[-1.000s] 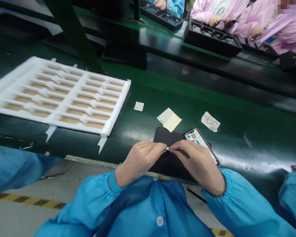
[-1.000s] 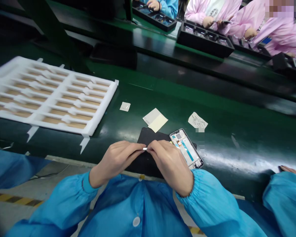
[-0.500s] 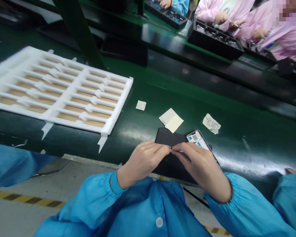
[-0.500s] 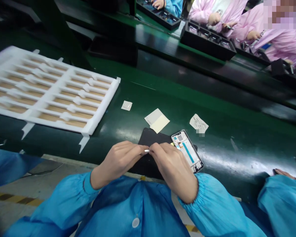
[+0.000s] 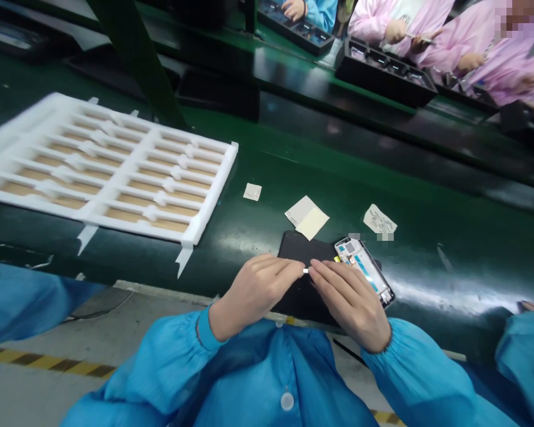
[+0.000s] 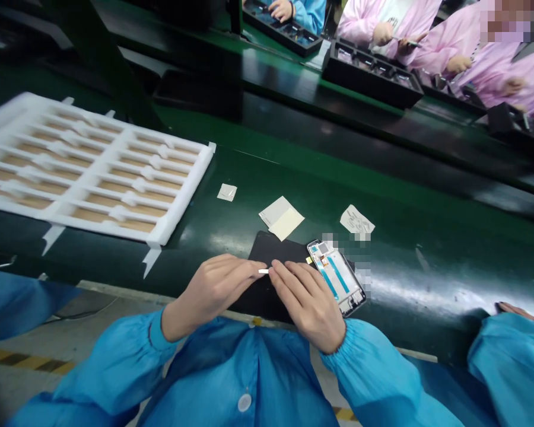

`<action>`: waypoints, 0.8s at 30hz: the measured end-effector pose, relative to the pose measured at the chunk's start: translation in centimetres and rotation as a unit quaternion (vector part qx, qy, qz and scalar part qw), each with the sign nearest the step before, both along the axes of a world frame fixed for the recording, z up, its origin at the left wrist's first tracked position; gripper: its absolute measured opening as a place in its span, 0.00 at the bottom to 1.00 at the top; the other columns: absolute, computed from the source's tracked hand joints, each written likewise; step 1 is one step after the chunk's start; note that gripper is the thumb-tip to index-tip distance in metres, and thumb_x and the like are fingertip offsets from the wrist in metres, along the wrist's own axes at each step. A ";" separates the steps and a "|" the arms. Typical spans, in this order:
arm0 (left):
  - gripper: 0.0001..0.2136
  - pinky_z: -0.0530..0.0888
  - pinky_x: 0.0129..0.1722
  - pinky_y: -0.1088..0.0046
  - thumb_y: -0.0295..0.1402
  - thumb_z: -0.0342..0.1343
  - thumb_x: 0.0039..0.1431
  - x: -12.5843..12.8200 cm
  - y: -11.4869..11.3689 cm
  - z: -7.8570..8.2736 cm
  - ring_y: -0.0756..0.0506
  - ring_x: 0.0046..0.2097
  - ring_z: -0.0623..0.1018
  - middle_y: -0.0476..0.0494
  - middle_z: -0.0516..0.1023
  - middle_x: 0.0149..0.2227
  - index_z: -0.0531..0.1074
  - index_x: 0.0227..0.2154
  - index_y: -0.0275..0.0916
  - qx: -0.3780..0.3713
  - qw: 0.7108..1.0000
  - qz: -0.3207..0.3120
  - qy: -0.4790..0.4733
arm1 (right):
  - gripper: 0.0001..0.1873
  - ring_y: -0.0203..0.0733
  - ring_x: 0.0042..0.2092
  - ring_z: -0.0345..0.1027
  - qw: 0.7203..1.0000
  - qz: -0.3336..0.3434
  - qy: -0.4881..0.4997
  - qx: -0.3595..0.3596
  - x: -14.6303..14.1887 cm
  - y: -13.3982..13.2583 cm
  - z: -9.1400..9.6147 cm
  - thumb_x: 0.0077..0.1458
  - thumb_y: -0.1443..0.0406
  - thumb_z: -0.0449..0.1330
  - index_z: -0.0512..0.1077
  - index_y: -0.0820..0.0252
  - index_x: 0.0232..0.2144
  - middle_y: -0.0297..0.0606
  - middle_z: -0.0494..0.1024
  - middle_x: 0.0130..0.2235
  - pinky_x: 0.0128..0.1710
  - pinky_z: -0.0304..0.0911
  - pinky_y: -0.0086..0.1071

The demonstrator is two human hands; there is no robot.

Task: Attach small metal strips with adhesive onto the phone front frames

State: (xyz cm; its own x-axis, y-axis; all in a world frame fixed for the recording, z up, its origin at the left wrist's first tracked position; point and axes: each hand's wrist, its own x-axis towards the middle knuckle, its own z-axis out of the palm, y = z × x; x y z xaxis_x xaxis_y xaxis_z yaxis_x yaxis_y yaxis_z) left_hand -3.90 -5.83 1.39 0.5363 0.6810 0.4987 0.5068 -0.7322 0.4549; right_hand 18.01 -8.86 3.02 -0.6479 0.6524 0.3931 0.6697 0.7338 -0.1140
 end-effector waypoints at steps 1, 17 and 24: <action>0.09 0.77 0.40 0.71 0.26 0.45 0.68 0.0 0.0 0.0 0.47 0.35 0.81 0.45 0.80 0.33 0.71 0.39 0.37 -0.002 1.000 0.000 0.003 | 0.22 0.51 0.54 0.70 1.000 -0.004 0.008 0.003 -0.1 0.0 -0.2 0.57 0.76 0.61 0.70 0.66 0.54 0.49 0.76 0.54 0.53 0.68 0.46; 0.07 0.74 0.47 0.70 0.32 0.55 0.64 -13.1 2.3 7.0 0.45 0.45 0.79 0.46 0.81 0.42 0.77 0.41 0.40 -0.113 0.979 0.158 0.063 | 0.14 0.56 0.56 0.69 0.866 -0.353 0.321 -0.149 4.5 0.8 2.9 0.57 0.54 0.61 0.75 0.52 0.42 0.43 0.78 0.49 0.58 0.63 0.52; 0.18 0.70 0.53 0.65 0.47 0.55 0.62 -27.7 5.3 8.2 0.46 0.45 0.77 0.56 0.81 0.40 0.78 0.41 0.37 -0.142 0.899 0.392 0.131 | 0.16 0.61 0.55 0.69 0.801 -0.442 0.323 -0.242 7.5 -0.1 1.0 0.50 0.46 0.60 0.76 0.45 0.35 0.47 0.79 0.47 0.53 0.66 0.54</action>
